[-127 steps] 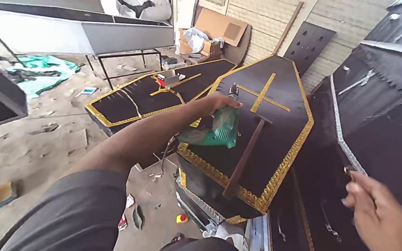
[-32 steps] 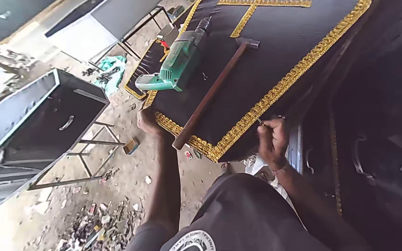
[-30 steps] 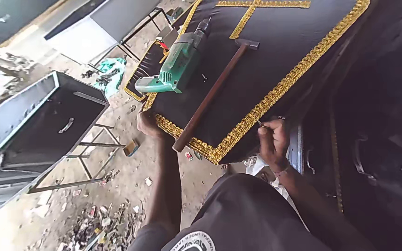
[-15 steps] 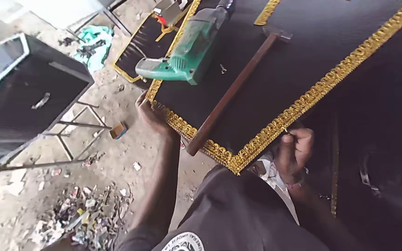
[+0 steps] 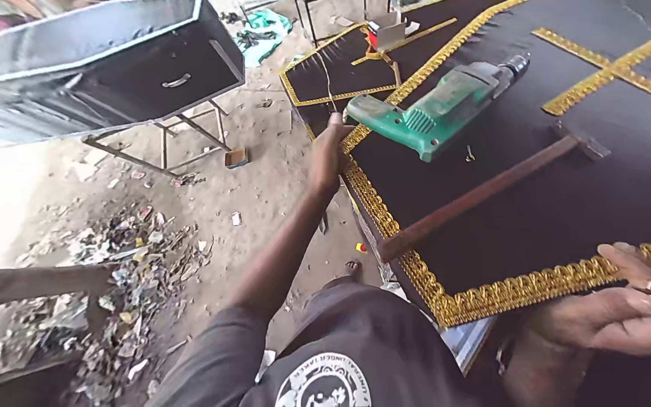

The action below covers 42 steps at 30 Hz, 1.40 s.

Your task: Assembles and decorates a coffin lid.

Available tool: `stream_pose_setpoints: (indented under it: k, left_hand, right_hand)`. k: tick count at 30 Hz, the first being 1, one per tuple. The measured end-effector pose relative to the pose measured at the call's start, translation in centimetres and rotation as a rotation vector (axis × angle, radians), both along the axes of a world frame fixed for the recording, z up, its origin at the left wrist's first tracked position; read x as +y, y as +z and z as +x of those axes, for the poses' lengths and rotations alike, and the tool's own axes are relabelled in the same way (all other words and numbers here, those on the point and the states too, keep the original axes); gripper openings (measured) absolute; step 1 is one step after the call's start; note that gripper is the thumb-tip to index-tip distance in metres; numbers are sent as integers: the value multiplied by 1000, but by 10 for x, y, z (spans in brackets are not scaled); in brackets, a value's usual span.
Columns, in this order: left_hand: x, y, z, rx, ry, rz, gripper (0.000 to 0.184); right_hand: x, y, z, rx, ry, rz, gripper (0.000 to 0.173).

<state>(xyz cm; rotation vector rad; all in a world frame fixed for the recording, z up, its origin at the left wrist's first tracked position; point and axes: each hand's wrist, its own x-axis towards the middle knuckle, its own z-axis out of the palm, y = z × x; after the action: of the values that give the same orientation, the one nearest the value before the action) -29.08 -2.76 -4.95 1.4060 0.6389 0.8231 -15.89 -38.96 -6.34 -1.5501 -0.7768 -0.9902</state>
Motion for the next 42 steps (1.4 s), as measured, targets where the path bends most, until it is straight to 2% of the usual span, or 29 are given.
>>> stream_pose_setpoints:
  k: [3,7,10,12,17,20,24,27,30,33,35,37,39,41,42]
  left_hand:
    - [-14,7,6,17,74,-5,63]
    - [-25,19,6,21,111,-83,56]
    - [-29,31,12,38,92,-98,61]
    - [-28,26,12,23,89,-63,65]
    - [-33,28,19,17,179,15,66]
    - [-32,25,15,56,175,-22,76]
    - [-33,20,12,-34,192,-81,82]
    - [-25,9,14,-212,196,-116,88]
    - [-16,-19,13,-357,153,153,89]
    - [-6,-49,3,-379,134,493,83]
    - [-5,-51,-11,-325,161,541,85]
    - [-7,-40,-25,-229,209,494,73]
    - [-12,-23,-24,-149,246,339,60]
    - [-18,-13,-9,-186,174,184,54]
    - [-24,-11,2,-245,143,139,53]
  right_hand:
    - [1,3,9,84,22,-65,31]
    - [-2,5,10,120,30,-73,28]
    - [3,12,12,146,31,-42,26]
    - [1,12,11,175,33,-16,26]
    - [4,12,14,208,21,36,27]
    - [5,13,14,207,20,27,27]
    - [10,13,4,164,-10,63,28]
    - [13,11,-4,90,-87,106,22]
    - [-10,14,-27,67,-241,39,19]
    - [-43,12,-62,218,-315,-14,19]
    - [-58,7,-85,399,-244,-33,19]
    - [-61,2,-107,638,-83,64,15]
    - [-54,1,-121,915,131,324,14]
    - [-43,7,-125,1139,267,580,15]
    - [-38,8,-124,1176,307,639,15]
